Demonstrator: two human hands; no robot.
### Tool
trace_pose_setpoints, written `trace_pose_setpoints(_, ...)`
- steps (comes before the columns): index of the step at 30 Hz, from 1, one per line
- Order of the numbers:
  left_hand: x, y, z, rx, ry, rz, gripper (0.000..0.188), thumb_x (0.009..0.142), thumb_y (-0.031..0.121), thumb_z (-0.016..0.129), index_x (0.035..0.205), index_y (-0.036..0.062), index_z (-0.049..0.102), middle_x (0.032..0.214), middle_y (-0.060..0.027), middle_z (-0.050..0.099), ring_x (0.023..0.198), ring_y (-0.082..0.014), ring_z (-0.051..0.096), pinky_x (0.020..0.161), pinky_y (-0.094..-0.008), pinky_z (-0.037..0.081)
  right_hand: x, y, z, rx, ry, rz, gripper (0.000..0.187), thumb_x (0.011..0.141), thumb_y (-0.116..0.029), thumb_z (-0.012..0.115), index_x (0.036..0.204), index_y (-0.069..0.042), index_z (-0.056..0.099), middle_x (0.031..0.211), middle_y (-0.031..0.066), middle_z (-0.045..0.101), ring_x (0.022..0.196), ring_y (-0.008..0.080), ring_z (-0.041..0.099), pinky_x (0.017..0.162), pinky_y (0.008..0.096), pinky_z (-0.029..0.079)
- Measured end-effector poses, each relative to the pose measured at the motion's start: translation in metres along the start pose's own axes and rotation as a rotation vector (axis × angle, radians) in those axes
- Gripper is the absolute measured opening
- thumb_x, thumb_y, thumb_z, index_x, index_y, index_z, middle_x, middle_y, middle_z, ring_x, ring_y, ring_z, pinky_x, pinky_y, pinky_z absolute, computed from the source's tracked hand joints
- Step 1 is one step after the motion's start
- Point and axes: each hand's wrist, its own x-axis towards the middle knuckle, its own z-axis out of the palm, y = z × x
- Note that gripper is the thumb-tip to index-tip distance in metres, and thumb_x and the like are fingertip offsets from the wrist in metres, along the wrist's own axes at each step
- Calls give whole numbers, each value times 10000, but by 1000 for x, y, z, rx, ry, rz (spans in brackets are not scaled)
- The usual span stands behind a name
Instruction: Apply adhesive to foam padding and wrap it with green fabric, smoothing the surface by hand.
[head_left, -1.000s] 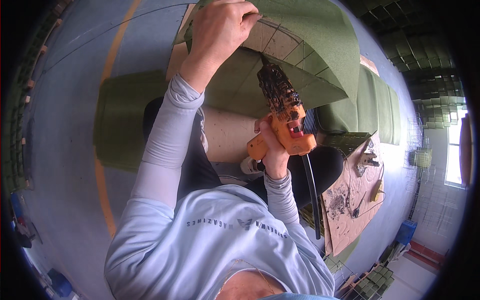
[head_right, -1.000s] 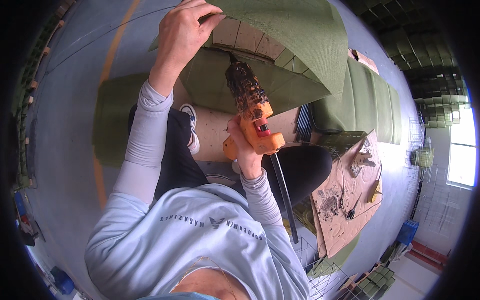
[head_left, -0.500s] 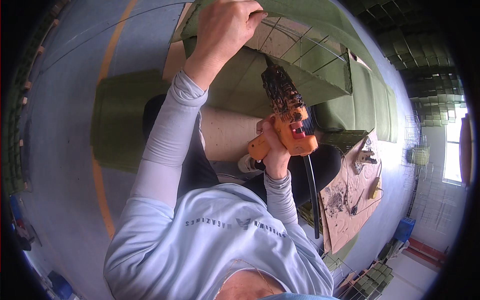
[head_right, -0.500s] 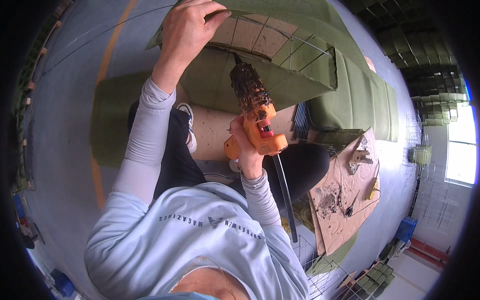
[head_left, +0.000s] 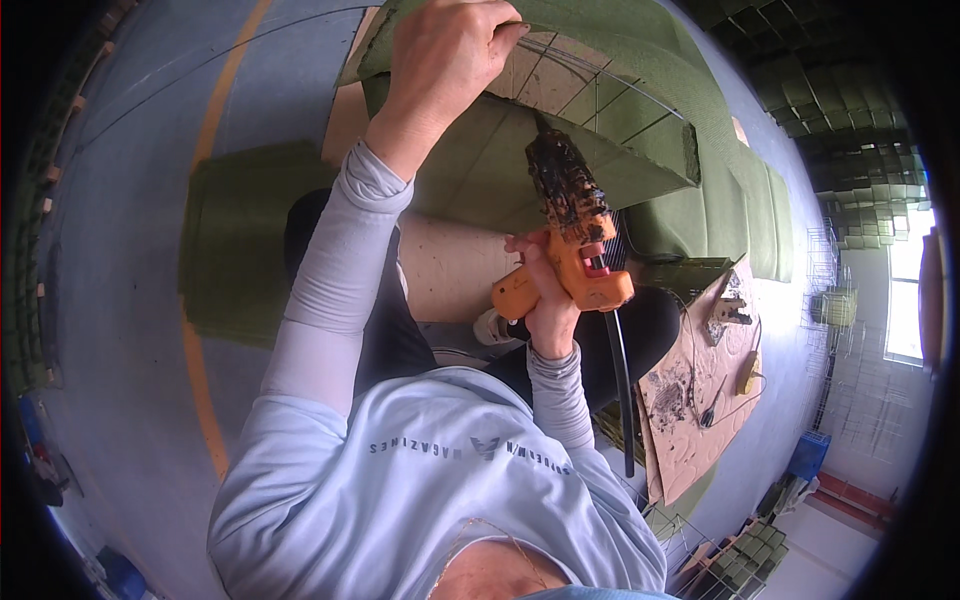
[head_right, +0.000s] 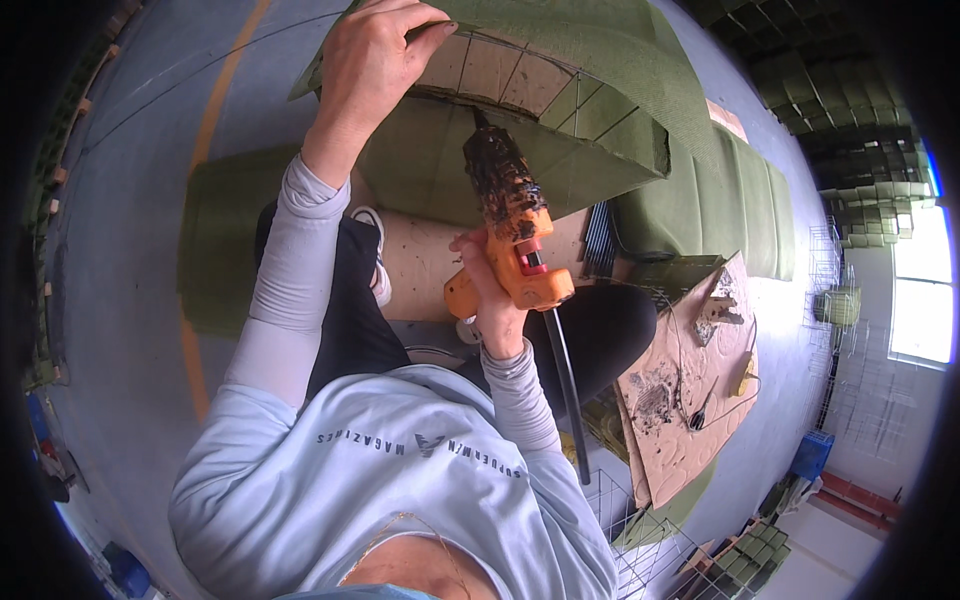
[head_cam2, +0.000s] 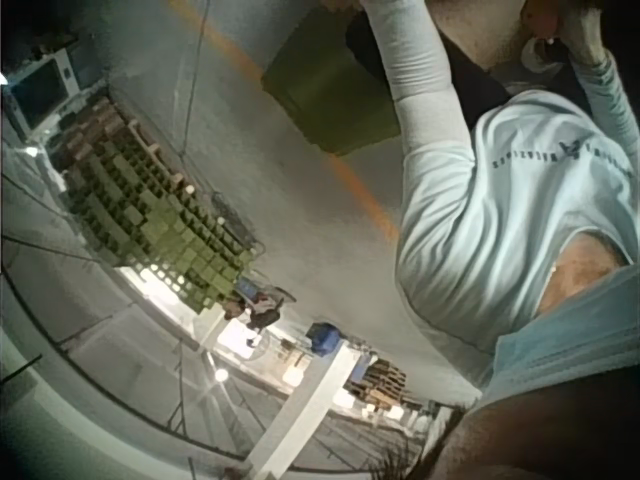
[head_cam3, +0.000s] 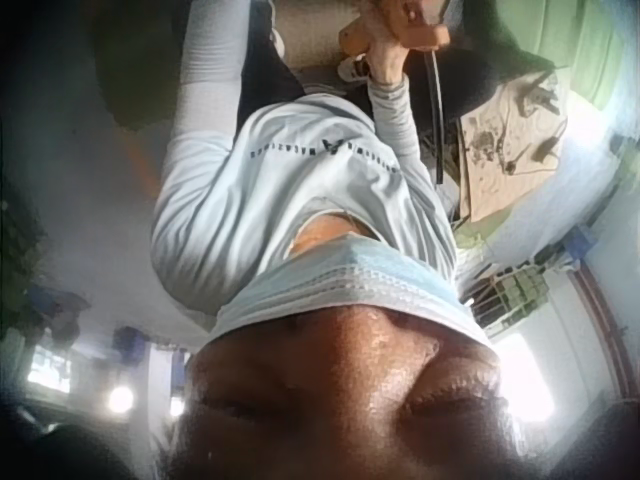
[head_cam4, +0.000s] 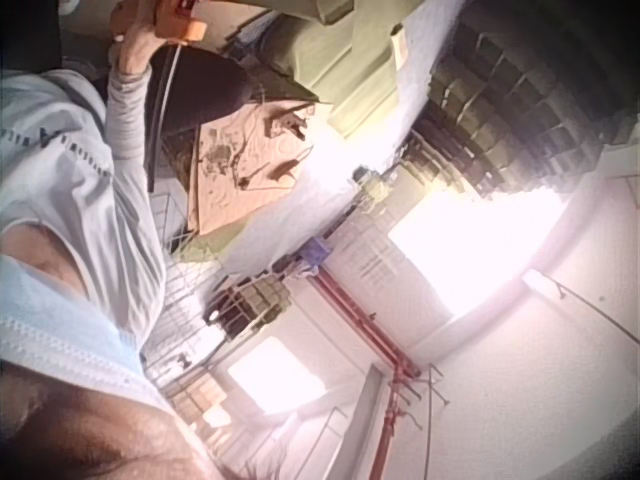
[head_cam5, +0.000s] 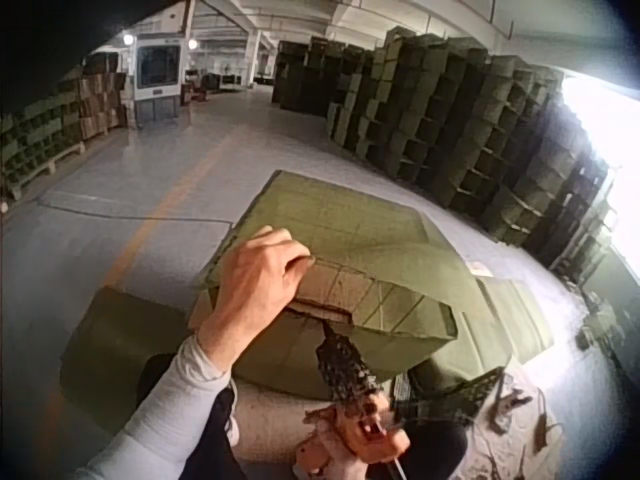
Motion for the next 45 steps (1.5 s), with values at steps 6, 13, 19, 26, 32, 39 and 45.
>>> trace_pose_setpoints(6, 0, -1, 1, -5, 13, 19, 110, 756, 93, 701, 780, -7, 663, 728, -97, 601, 718, -248, 584, 626, -342, 467, 3, 6, 7, 0, -90, -61, 151, 853, -11, 560, 1001, -12, 529, 871, 47, 564, 853, 160, 585, 861, 331, 453)
trace_pose_setpoints(13, 0, -2, 2, -8, 12, 23, 112, 761, 95, 696, 775, -10, 660, 723, -102, 594, 720, -251, 579, 629, -345, 464, 1, 7, 5, -2, -40, 14, 174, 842, -20, 574, 1008, -20, 520, 863, 46, 555, 831, 155, 573, 809, 323, 466)
trace_pose_setpoints(19, 1, 0, 1, -5, 13, 25, 111, 761, 98, 697, 773, -7, 662, 713, -95, 596, 703, -242, 581, 612, -339, 463, 1, 8, 1, 19, -19, -6, 186, 833, -8, 570, 1010, -16, 512, 853, 54, 549, 808, 157, 564, 775, 317, 467)
trace_pose_setpoints(26, 1, 2, 2, -3, 5, 14, 114, 759, 101, 701, 776, -6, 665, 716, -93, 600, 702, -240, 582, 612, -339, 465, 0, 5, -3, -34, 39, -35, 239, 835, -17, 553, 1064, 4, 486, 837, 79, 539, 770, 196, 556, 795, 381, 475)
trace_pose_setpoints(32, 1, 3, 2, 5, 4, 8, 114, 760, 101, 701, 777, -6, 666, 718, -98, 598, 714, -244, 583, 618, -342, 464, -2, -1, -5, -52, 62, -47, 209, 834, -26, 549, 1029, 10, 484, 827, 85, 530, 756, 198, 556, 748, 346, 461)
trace_pose_setpoints(39, 1, 4, 3, -4, 20, 18, 116, 757, 103, 705, 770, -6, 667, 718, -94, 601, 701, -243, 585, 611, -337, 465, -4, 4, -14, -55, 83, -52, 194, 847, -45, 552, 1020, 4, 481, 785, 94, 563, 751, 184, 557, 713, 309, 442)
trace_pose_setpoints(45, 1, 5, 4, 0, 22, 33, 117, 753, 105, 710, 772, -4, 673, 720, -93, 609, 699, -241, 589, 607, -334, 466, -4, 2, -15, -36, 110, -28, 182, 855, -48, 549, 1019, -1, 483, 788, 88, 563, 746, 178, 551, 715, 301, 443)
